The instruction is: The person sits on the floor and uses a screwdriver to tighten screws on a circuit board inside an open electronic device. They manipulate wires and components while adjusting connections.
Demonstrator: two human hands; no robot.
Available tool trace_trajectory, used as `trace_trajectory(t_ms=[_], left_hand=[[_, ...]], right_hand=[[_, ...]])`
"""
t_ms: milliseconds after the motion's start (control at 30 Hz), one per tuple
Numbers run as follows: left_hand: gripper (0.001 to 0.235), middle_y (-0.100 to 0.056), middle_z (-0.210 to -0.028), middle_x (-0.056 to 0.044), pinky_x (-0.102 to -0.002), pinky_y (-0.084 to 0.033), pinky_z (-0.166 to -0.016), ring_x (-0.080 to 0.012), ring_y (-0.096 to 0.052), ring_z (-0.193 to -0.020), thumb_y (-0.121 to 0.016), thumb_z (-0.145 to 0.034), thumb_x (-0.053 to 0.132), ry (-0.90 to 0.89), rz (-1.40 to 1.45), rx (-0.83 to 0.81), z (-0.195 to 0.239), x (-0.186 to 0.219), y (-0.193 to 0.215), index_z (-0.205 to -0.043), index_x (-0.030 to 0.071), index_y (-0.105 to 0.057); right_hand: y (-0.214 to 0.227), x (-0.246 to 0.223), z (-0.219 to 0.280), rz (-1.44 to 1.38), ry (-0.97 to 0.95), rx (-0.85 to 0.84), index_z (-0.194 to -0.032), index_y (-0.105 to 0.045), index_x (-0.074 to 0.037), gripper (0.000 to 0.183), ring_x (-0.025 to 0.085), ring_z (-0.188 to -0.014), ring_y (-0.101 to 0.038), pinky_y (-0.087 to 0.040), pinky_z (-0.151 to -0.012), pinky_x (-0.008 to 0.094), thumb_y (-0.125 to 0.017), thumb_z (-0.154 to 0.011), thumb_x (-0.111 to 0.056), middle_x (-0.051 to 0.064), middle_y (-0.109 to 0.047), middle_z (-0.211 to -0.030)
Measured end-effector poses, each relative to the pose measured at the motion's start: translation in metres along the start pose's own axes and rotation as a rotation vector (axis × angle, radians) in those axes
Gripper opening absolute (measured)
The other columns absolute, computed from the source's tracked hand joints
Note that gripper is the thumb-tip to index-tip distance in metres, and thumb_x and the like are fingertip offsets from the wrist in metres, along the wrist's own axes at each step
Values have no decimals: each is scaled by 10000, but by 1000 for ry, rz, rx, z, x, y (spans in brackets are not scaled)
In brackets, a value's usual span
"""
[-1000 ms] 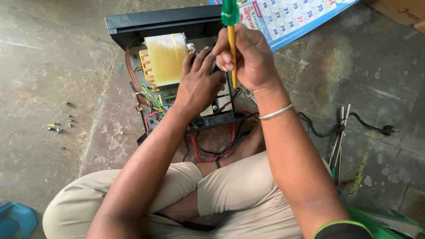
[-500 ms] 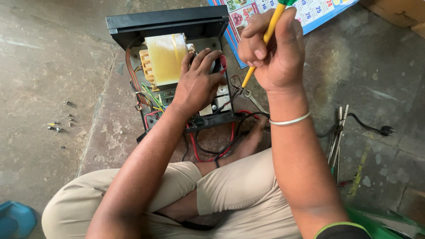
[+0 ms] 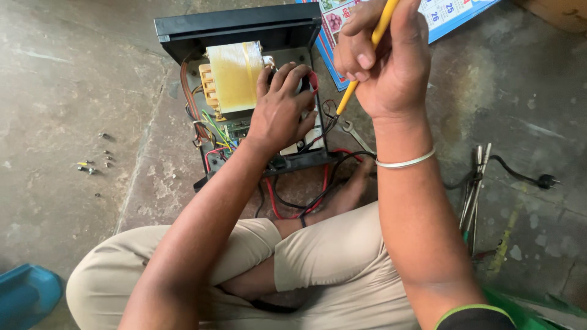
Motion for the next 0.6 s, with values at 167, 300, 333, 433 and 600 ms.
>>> trace_trajectory(t_ms=[167,300,333,433,600], left_hand=[[214,-483,-1448,-162,-659,-207,-1180,-380,-380,-1412,-723,-879,302,-10,-103,-18,-3,6,-7,-974,110,-721],[328,-477,-1434,-175,-663,-232,-1163,-395,-381,-1394,-750,-861,310,-26,-96,-47,-8,5,-13,-1078,69,-704],[375,-477,-1428,-177,-659,-241,-1158,-399,-383,-1391,-759,-854,310,-26,-74,-52,-9,4,-13,-1121,55,-697],[235,-489,-1457,-142,-621,-265,-1171,-369,-393,-1422,-789,-828,289,-158,-131,-17,-6,15,-12,-959,116,-700],[359,-501,-1434,-139,-590,-293,-1186,-362,-404,-1407,-800,-842,352,-149,-186,29,-3,14,-15,-1029,65,-693]], right_hand=[[5,-14,1,-3,49,25,-1034,-653,23,553,149,-500,-375,-337,-525,314,-460,-1164,-479,32,-406,-638],[11,-26,2,-49,77,44,-1023,-647,25,513,152,-506,-366,-306,-520,301,-459,-1193,-422,39,-405,-648],[11,-29,1,-63,84,47,-1018,-646,25,506,151,-506,-363,-304,-522,299,-459,-1198,-410,40,-405,-649],[11,-37,1,-74,109,47,-1011,-637,20,491,154,-505,-362,-329,-544,311,-463,-1191,-402,39,-404,-653],[13,-48,2,-36,158,36,-932,-531,-8,482,157,-499,-353,-320,-533,312,-477,-1158,-430,40,-391,-647]])
Point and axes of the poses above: each hand's wrist, its own z-axis away from the middle knuckle, its own y-axis out of the back of the hand, x = y × z, the point moved 9 cm from there along -z, towards the middle knuckle
